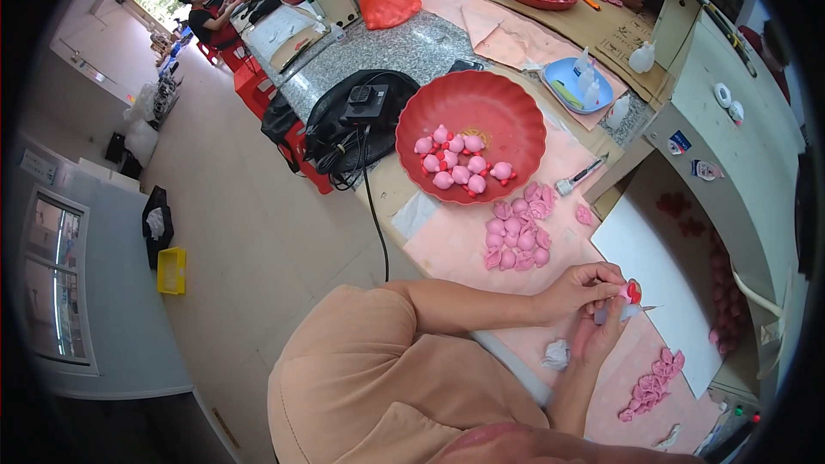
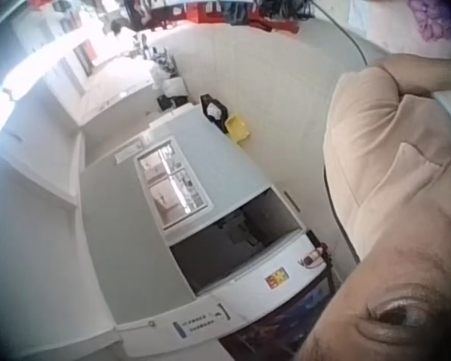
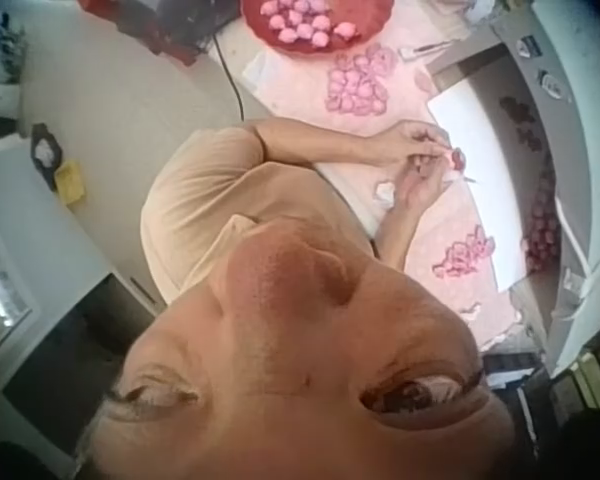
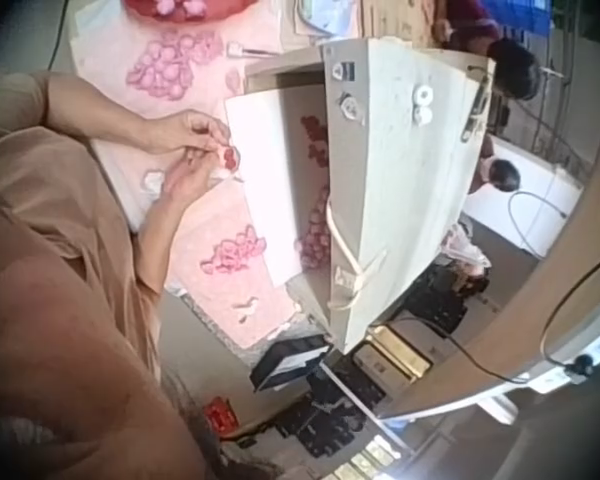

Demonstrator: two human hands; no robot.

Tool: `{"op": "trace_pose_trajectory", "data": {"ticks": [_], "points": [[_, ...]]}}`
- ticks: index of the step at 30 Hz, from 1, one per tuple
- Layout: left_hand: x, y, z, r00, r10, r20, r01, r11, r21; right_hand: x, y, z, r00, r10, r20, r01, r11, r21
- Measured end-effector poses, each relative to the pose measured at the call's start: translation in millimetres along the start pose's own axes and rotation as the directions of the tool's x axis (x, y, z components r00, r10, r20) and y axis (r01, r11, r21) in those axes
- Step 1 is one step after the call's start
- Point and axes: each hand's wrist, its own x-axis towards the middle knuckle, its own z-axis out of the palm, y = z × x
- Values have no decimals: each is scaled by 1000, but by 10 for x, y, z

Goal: The recorder is using a glue applicator to assemble small pink plastic toy parts at a factory workbench.

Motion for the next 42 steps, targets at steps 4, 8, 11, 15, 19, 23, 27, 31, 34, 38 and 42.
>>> {"op": "trace_pose_trajectory", "data": {"ticks": [4,8,11,15,19,23,27,31,34,38,42], "points": [[-42,-17,50,1000,9,-28,-8,1000,14,-49,-26,15,1000,-11,-19,10,1000,-22],[49,-81,22,988,-152,21,152,988,-21,-28,-148,-57,996,-8,-88,-5,990,-142],[155,-152,-33,993,-103,49,105,994,-30,52,-169,-4,966,-81,-247,-39,894,-447],[161,69,-91,999,-31,-44,33,998,56,103,-227,191,979,-164,-119,57,785,-616],[129,159,-47,999,-37,25,36,999,9,88,-309,78,993,-69,-92,8,840,-543],[139,84,-111,989,-88,122,76,992,96,55,-388,-58,967,-250,44,188,591,-784],[162,96,-152,968,-211,133,232,958,-168,14,-438,12,972,-219,90,207,604,-769],[146,111,-75,968,-205,147,231,955,-184,32,-432,-22,986,-168,-2,123,728,-674],[139,76,-85,969,-224,107,241,954,-177,41,-344,-50,973,-226,-33,159,772,-615],[151,78,-96,972,-196,126,218,958,-186,56,-337,-44,964,-265,18,215,739,-638],[204,93,-191,952,-194,239,252,936,-245,75,-447,-84,989,20,-149,-82,902,-423]]}}
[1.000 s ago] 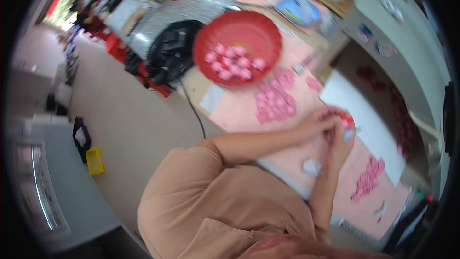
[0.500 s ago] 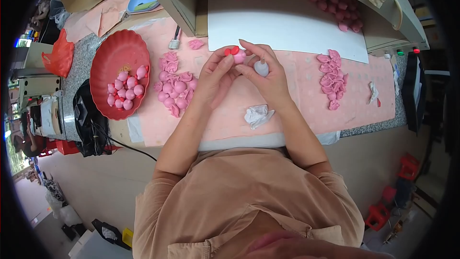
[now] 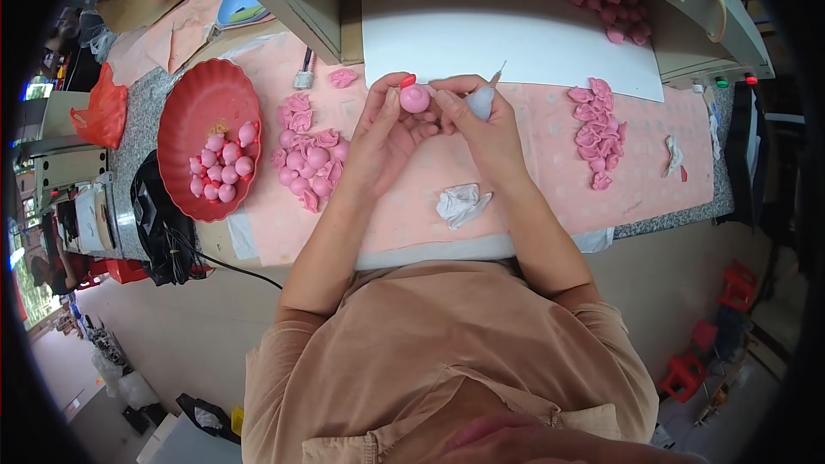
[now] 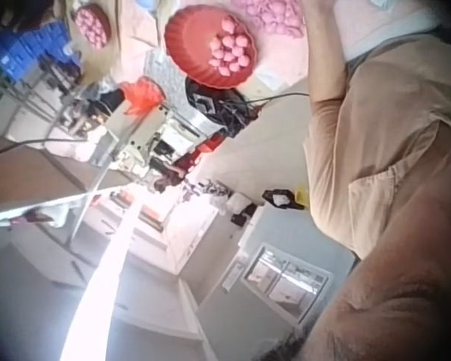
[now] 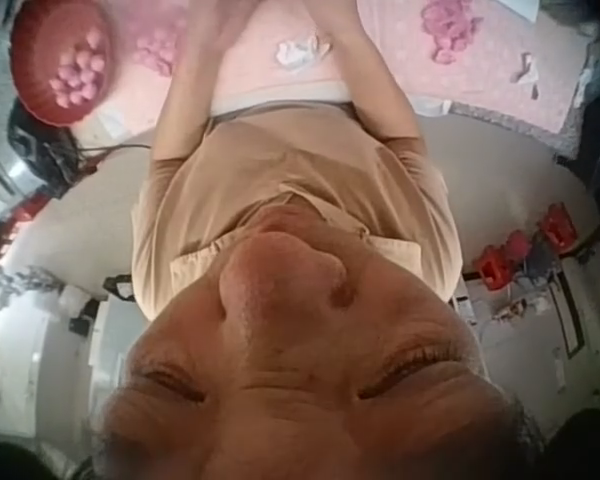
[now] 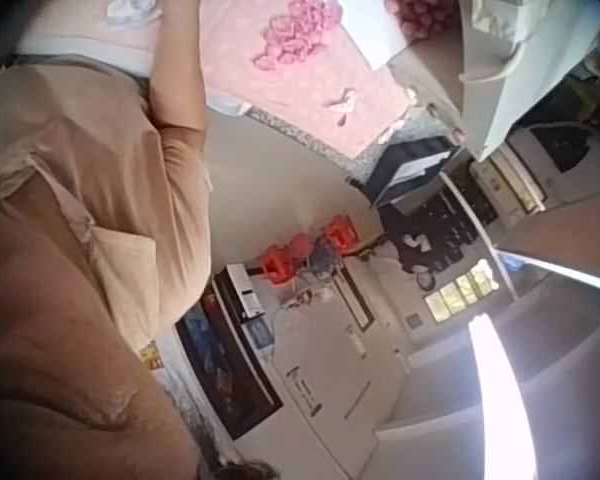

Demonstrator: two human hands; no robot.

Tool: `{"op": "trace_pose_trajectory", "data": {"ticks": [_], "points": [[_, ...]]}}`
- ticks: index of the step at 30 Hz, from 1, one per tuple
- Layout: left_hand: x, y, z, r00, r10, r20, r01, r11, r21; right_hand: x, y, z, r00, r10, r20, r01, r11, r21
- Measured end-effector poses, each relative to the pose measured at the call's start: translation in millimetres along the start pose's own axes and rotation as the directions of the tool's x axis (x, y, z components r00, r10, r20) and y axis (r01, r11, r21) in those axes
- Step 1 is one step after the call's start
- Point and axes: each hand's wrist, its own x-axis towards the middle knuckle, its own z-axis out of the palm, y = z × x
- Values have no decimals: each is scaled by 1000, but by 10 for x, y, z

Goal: The recorder is using a glue applicator to assemble small pink plastic toy parts at a factory workbench.

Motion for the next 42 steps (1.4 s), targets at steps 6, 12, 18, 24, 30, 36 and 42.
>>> {"op": "trace_pose_trajectory", "data": {"ticks": [6,12,18,24,30,36,42], "points": [[0,19,94,976,15,-216,65,932,355,18,-47,29,997,67,43,-69,997,39],[-3,94,130,975,-86,-207,144,947,287,103,99,-115,987,134,86,-140,987,75],[-4,93,139,974,-91,-206,149,947,284,94,57,-115,987,140,83,-150,979,137],[-8,96,88,981,-76,-179,129,943,306,107,72,-142,983,139,115,-157,975,159],[-9,108,25,982,-84,-170,137,934,330,113,66,-141,977,156,145,-180,969,170],[-24,134,53,978,-78,-192,150,906,396,124,115,-173,972,146,186,-183,962,204],[-31,138,44,979,-73,-190,146,902,406,123,99,-172,966,150,209,-193,960,203]]}}
